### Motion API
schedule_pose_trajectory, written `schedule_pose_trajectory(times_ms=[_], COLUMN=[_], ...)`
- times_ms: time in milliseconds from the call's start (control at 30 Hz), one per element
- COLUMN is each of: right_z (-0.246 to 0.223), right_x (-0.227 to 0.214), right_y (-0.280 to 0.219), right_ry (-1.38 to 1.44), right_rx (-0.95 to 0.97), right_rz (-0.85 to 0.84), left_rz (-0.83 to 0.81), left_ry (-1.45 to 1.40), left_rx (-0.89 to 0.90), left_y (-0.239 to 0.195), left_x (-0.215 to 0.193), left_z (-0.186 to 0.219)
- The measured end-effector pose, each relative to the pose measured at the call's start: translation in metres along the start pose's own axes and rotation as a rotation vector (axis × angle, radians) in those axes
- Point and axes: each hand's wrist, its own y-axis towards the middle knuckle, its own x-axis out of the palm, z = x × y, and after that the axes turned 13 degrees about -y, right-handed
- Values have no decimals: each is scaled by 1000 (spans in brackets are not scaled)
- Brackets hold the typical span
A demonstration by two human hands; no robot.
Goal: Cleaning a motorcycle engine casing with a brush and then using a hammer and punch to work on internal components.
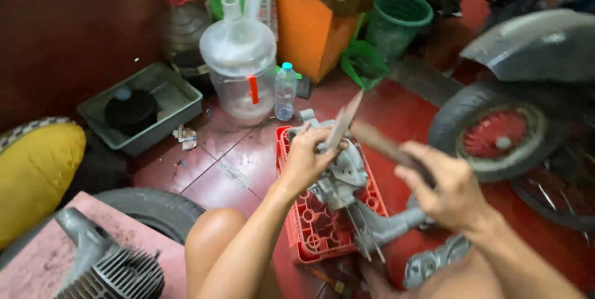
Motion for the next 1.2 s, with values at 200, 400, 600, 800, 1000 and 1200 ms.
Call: schedule_pose_trajectory(times_ms=[200, 400, 600, 800, 1000, 1200], right_z=[3, 15, 16, 34, 16, 7], right_x=[-32, -29, -29, 4, -25, -8], right_y=[-9, 20, 14, -6, 7, 4], right_ry=[-18, 30, -7, 200, 107, 126], right_rx=[157, 48, 107, 81, 155, 192], right_rz=[120, -130, -60, 53, -39, -222], left_rz=[-13, -21, -46, -78, -86, -91], left_ry=[38, 33, 95, 62, 110, 81], left_rx=[-35, -6, 0, -27, -12, -44], left_y=[0, -2, -2, -1, -3, -2], left_x=[-5, -6, -8, -10, -11, -11], left_z=[6, 13, 8, 13, 5, 11])
